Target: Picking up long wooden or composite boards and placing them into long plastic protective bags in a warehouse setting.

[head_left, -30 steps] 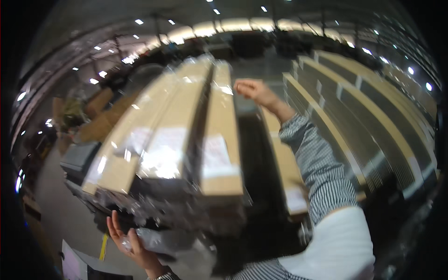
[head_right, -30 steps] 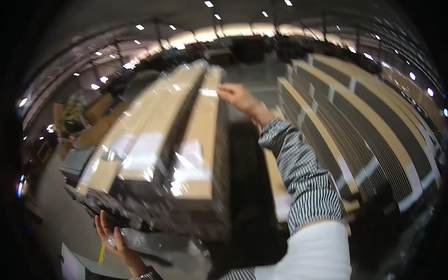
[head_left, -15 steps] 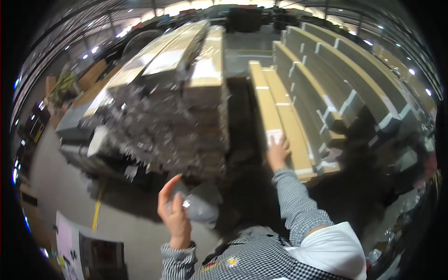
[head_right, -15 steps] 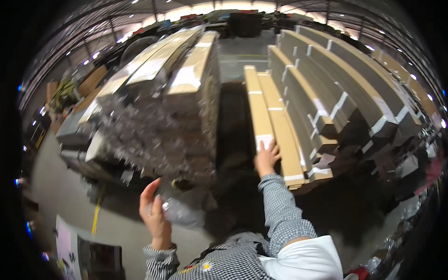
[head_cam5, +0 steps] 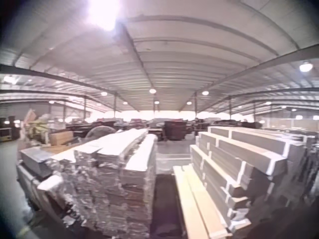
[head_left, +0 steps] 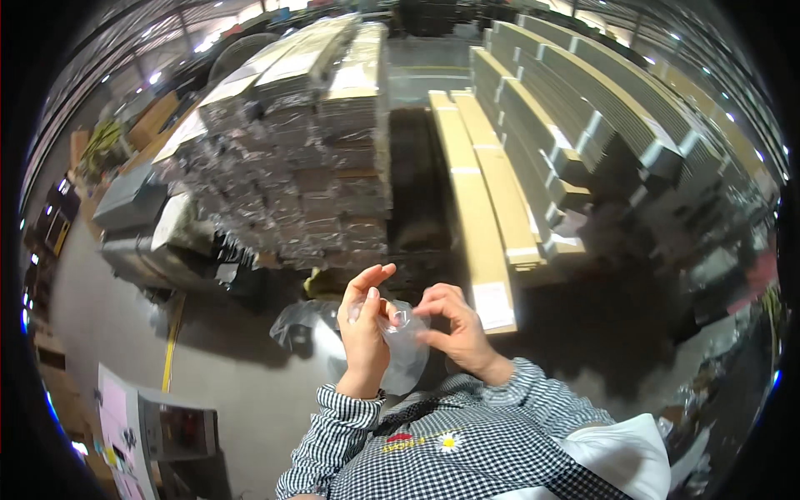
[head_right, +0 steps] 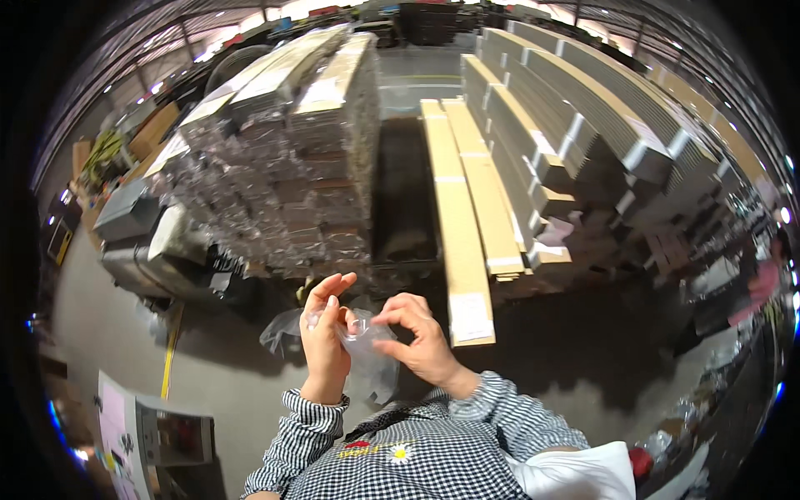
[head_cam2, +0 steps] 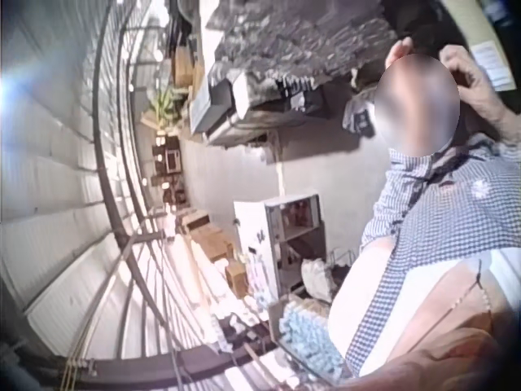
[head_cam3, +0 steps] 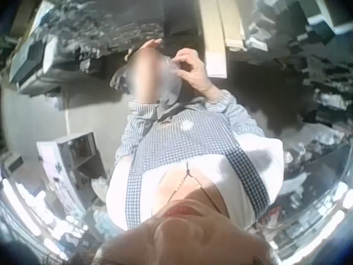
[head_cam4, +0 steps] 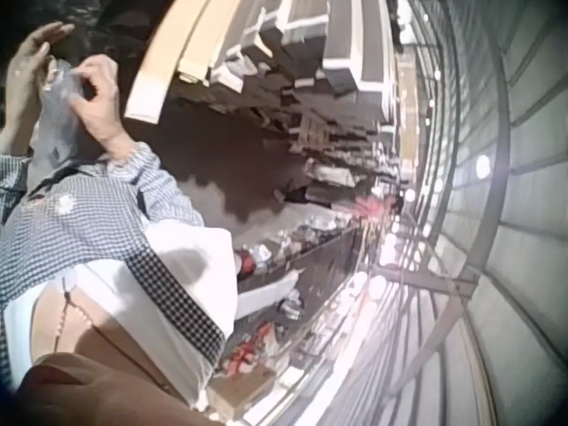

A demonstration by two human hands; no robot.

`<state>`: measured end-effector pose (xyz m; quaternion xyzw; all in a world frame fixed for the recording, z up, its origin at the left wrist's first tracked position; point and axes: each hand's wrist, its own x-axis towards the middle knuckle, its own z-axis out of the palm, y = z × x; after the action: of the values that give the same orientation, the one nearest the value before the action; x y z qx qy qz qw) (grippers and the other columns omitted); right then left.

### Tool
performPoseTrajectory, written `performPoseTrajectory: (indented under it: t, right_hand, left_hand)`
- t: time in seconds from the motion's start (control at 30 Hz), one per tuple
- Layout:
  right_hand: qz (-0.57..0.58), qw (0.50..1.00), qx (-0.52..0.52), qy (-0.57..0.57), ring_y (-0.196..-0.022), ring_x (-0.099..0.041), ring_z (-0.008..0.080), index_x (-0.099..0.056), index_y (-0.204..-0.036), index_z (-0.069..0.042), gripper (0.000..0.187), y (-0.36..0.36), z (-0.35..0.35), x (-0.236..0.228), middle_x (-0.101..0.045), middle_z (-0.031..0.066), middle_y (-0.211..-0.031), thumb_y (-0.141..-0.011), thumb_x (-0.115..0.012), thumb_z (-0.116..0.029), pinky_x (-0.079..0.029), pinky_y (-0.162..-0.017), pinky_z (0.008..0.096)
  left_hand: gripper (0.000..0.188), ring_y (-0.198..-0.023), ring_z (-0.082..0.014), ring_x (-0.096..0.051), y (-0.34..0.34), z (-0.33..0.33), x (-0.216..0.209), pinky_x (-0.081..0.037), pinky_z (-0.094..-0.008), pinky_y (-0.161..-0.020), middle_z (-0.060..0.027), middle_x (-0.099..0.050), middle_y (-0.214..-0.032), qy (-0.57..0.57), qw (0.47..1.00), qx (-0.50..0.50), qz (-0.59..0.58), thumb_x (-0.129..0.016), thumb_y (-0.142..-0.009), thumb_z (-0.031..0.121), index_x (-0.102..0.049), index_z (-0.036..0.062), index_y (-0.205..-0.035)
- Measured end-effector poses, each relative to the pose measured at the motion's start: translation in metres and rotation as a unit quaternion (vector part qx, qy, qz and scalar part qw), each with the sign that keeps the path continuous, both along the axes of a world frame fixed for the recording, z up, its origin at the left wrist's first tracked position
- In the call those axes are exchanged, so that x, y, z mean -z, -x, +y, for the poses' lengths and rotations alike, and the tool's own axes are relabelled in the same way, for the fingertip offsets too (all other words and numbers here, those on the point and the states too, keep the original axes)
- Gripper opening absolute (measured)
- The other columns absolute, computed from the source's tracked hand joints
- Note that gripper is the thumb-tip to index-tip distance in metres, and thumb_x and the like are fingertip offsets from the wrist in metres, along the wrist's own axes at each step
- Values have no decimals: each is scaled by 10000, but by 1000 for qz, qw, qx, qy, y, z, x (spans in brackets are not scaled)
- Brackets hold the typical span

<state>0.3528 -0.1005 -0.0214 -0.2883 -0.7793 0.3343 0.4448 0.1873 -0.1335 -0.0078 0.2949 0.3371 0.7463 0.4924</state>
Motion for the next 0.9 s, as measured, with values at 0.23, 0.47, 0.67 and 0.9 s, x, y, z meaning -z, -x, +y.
performPoseTrajectory:
  t: [0.23,0.47,0.67,0.9]
  right_hand:
    - [179,963,169,106,-800,-520,114,-568,-779,-27,147,-80,4,15,-586,32,-821,-859,-685,14,-425,-740,250]
    - [409,809,-154,393,-717,-468,120,-549,-838,-80,272,-107,-26,29,-532,14,-754,-976,-593,-310,-402,-694,297]
    - [110,913,-144,367,-644,-499,148,-623,-851,-32,216,-186,-8,52,-559,25,-690,-926,-652,-233,-423,-640,290]
    - [-400,917,0,9,-809,-622,285,-660,-845,-35,97,-217,31,152,-641,66,-839,-826,-600,-109,-500,-717,395]
  left_hand:
    - [203,-780,-83,-580,-24,0,35,-458,-230,-693,-46,-658,-917,52,937,103,330,-676,-916,203,-661,12,-984]
    - [358,-664,-104,-566,-88,6,40,-454,-239,-592,-93,-650,-833,177,953,237,-58,-654,-939,332,-607,-21,-909]
    - [229,-600,-130,-536,-48,17,83,-404,-257,-530,-47,-556,-652,78,886,430,152,-596,-951,231,-606,35,-834]
    - [290,-886,-288,-678,-75,58,166,-529,-397,-753,-55,-681,-1021,-34,588,349,729,-615,-746,17,-701,77,-1017]
